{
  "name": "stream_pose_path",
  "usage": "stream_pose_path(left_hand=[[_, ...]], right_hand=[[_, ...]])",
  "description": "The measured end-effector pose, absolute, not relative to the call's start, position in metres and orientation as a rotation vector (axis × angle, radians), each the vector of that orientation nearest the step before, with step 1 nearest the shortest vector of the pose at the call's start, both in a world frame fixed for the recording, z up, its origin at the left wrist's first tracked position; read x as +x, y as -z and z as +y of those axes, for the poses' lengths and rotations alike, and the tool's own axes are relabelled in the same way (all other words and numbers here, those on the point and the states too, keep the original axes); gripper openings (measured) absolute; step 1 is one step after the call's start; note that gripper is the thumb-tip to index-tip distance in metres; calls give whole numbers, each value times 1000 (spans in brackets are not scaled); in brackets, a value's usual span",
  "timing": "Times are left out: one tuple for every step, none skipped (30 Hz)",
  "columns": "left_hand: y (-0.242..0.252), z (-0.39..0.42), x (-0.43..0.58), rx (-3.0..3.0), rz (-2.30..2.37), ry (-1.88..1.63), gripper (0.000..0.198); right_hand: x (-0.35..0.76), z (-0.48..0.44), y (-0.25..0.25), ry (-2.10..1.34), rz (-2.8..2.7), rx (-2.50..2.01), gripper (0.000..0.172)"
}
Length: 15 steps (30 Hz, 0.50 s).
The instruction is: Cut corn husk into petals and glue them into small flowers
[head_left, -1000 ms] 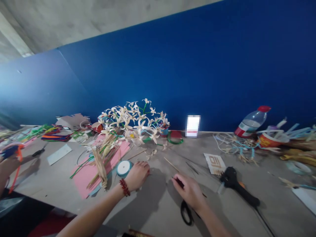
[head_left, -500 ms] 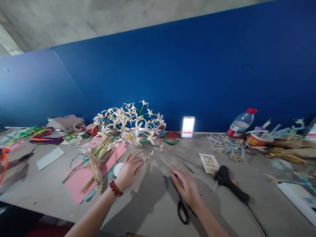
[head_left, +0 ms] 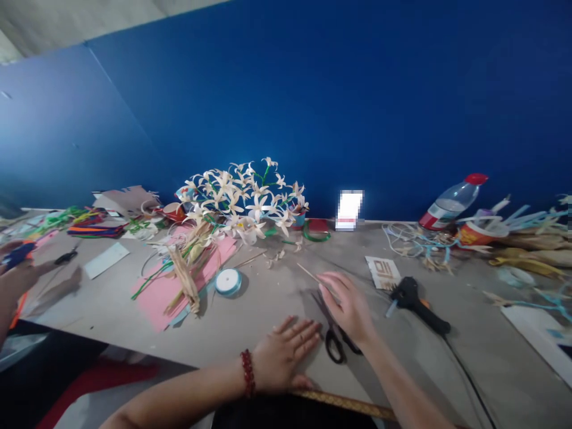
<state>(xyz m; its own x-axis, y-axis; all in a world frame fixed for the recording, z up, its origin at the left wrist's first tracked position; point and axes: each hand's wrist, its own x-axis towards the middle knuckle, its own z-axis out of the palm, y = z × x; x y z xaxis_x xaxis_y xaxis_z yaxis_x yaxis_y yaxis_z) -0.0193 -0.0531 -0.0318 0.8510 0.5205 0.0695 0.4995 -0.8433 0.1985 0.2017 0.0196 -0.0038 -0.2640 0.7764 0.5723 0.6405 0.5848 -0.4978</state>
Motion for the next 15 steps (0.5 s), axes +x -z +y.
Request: stream_pose_path(left_hand=[[33, -44, -22, 2864, 874, -197, 82], [33, -34, -24, 2862, 964, -212, 83], [32, -23, -26, 2852, 1043, -229, 85], [32, -13, -29, 2839, 1104, -230, 86], [31, -4, -31, 2827, 1156, -231, 88], [30, 3, -34, 2813, 1214, -230, 89], [29, 7, -39, 2797, 1286, -229, 90], [29, 7, -45, 2782, 1365, -227, 90], [30, 2, -52, 2771, 1437, -218, 91], [31, -7, -63, 2769, 1490, -203, 89], [34, -20, -76, 2771, 1542, -195, 87], [36, -37, -91, 2781, 1578, -189, 84], [40, -58, -110, 2798, 1593, -175, 83], [42, -80, -130, 2812, 1608, -130, 83], [44, -102, -151, 2821, 1645, -83, 84]], right_hand=[[203, 19, 0, -207, -1983, -1122, 22], [204, 18, -4, -208, -1975, -1116, 21], [205, 17, -9, -210, -1966, -1110, 21], [206, 15, -14, -212, -1957, -1108, 20], [206, 13, -18, -212, -1949, -1107, 20], [207, 11, -23, -213, -1945, -1105, 19], [208, 8, -27, -212, -1941, -1101, 19], [209, 4, -30, -209, -1938, -1098, 19], [212, -1, -33, -204, -1936, -1099, 19], [216, -6, -34, -193, -1936, -1101, 20], [221, -11, -34, -180, -1939, -1105, 20], [227, -16, -32, -163, -1943, -1114, 20], [234, -20, -30, -145, -1949, -1129, 20], [241, -23, -27, -129, -1958, -1150, 20], [248, -24, -23, -112, -1964, -1174, 19]])
